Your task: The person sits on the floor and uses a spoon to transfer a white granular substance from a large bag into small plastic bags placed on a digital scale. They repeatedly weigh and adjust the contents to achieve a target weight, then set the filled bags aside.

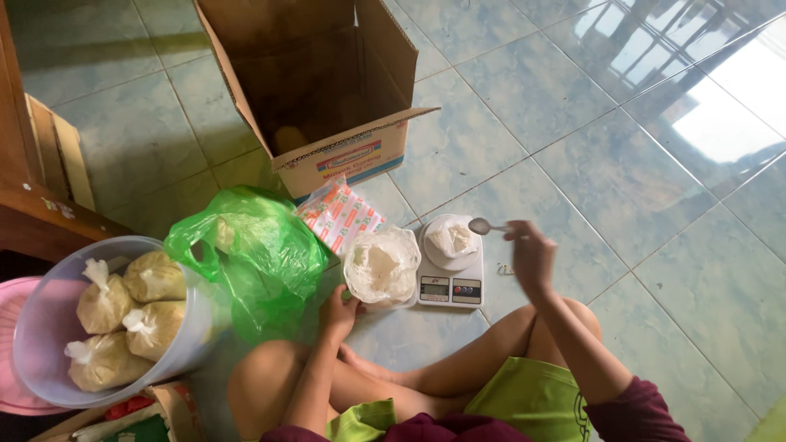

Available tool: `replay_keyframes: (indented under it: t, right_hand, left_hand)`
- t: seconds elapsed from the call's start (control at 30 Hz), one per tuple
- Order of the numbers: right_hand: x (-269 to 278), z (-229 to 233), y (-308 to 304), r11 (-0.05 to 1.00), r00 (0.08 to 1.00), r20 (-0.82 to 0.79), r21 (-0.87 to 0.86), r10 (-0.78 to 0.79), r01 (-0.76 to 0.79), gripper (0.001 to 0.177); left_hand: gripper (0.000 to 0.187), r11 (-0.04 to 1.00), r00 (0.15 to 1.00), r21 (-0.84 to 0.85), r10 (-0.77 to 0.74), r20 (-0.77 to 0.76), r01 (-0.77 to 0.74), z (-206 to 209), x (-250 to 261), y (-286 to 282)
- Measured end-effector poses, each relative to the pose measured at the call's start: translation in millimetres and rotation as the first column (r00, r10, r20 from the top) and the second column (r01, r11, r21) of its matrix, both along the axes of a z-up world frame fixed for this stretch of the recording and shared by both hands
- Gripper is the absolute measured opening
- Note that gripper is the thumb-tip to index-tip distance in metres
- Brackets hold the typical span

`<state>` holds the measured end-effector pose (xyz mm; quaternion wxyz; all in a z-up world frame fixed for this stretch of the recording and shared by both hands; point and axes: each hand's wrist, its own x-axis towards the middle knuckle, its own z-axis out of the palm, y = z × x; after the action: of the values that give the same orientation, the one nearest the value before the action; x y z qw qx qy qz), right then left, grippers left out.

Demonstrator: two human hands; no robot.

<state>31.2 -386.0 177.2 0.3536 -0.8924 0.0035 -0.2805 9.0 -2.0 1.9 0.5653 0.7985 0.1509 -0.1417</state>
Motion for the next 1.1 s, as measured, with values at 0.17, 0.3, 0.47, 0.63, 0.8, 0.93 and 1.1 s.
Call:
replay_keyframes:
  t: [0.17, 0.3, 0.47, 0.63, 0.8, 0.93, 1.1]
  right_hand:
    - [-14.3, 50.3, -0.6, 0.665, 0.978, -0.209, 0.731, 0.0, 0.156, 0.023]
    - [-25.8, 77.2, 26.9, 0.514, 0.962, -0.18, 0.856, 0.205, 0.051, 0.029]
    - [-22.5, 59.1, 95.1, 0.691, 0.897, -0.344, 0.72, 0.28, 0.06, 0.026]
    - [2.3, 23.3, 170.8, 0.95, 0.891, -0.338, 0.178, 0.304, -0.257, 0.023]
    - [12.4, 15.7, 203.6, 0.913, 0.889, -0.29, -0.099, 0.355, -0.397, 0.018]
    - [15.0, 5.1, 202.9, 0.884, 0.859, -0.294, -0.08, 0.42, -0.46, 0.018]
    - [11.3, 0.2, 196.9, 0.868, 0.8, -0.399, -0.021, 0.448, -0.496, 0.018]
  left_hand:
    - [0.032, 0.983, 0.967, 0.181, -0.009, 0.256, -0.039, -7.6, -3.2, -0.3]
    - [0.046, 0.983, 0.953, 0.182, -0.054, 0.299, -0.002, -1.8, -2.4, -5.2]
    - [0.063, 0.987, 0.954, 0.151, -0.094, 0.286, 0.052, 12.3, -6.7, -6.6]
    - [0.07, 0.994, 0.928, 0.092, -0.084, 0.363, 0.054, 14.4, -8.6, -8.1]
    - [0.07, 0.997, 0.948, 0.062, -0.067, 0.31, 0.05, 21.7, -10.7, -8.9]
    - [0.06, 1.0, 0.938, 0.011, -0.024, 0.347, 0.021, 23.8, -10.9, -9.9]
    - [0.055, 1.0, 0.938, 0.003, -0.016, 0.347, 0.016, 31.2, -10.0, -8.9]
